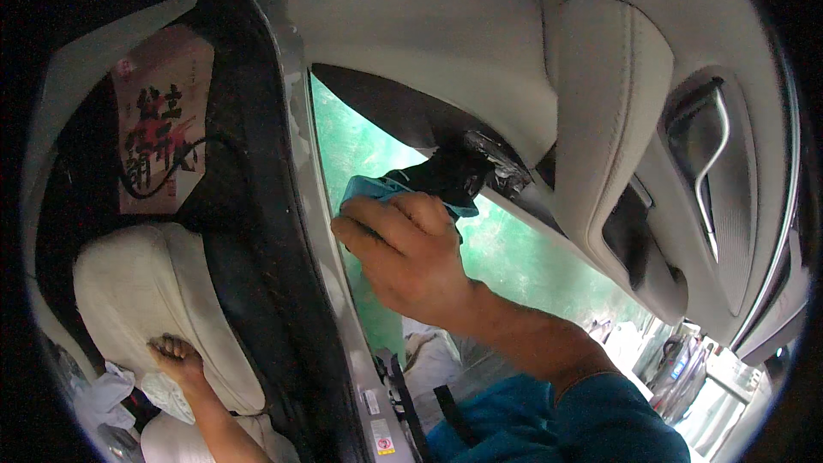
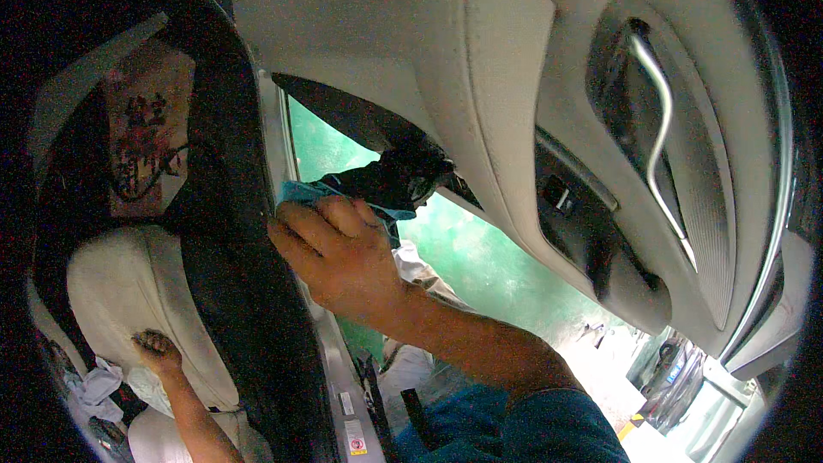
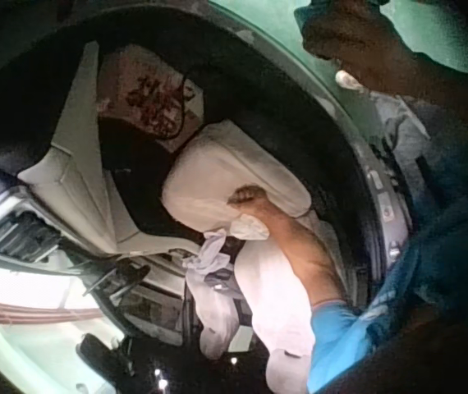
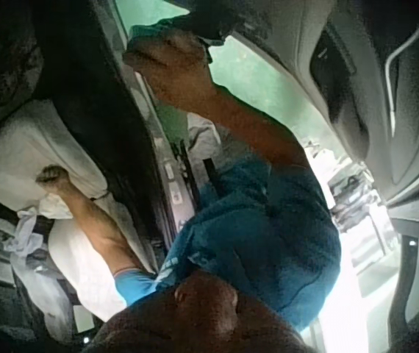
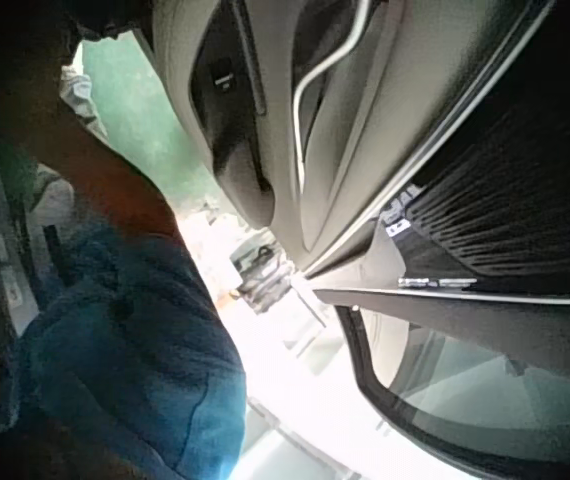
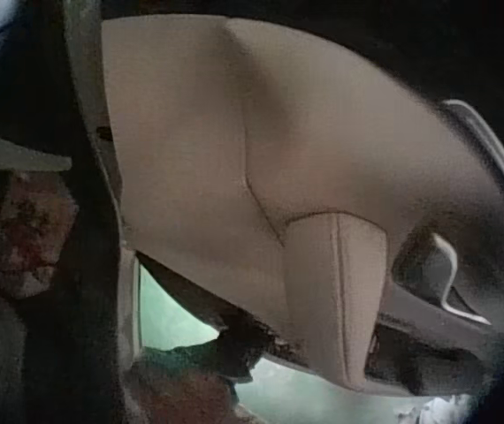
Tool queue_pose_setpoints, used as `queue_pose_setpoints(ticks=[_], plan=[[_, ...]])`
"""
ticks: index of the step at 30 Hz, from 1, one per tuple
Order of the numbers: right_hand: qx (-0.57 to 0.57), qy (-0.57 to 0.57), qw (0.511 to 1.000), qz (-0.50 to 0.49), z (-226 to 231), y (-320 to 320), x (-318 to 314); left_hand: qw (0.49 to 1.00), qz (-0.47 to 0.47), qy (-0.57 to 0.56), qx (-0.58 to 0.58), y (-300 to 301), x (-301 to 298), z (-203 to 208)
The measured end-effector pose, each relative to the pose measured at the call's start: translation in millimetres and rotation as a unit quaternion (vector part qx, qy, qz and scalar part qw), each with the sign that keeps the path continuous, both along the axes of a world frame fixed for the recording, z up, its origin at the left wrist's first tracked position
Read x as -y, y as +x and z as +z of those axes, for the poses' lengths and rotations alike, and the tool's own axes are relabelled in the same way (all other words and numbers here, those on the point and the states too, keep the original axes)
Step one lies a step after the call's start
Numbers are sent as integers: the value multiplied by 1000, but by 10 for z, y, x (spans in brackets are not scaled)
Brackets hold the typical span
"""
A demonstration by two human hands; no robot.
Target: The person removes a car bumper from a vehicle using a screwdriver to detach fasteners. After detaching the bumper, the person places it on the floor and walks to the vehicle's interior to remove a floor mat.
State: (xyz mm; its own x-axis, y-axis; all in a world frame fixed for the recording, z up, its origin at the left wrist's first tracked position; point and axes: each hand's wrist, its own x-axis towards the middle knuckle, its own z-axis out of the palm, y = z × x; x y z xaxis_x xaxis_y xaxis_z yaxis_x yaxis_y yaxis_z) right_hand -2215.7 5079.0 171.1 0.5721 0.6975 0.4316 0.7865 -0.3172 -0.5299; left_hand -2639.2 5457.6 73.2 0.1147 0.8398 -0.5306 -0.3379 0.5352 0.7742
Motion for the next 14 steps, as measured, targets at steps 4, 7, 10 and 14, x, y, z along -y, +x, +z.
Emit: queue_pose_setpoints(ticks=[4,7,10,14], plan=[[-11,-3,1000,-5,46,98,-157,1000,25,6,-16,57,-103,51],[-11,-20,1000,-2,156,242,-364,999,44,-18,-8,216,-213,199],[-18,-67,998,-5,326,342,-556,998,57,-17,-12,350,-328,326],[-41,-146,988,11,474,318,-550,998,54,-16,-15,307,-345,383]])
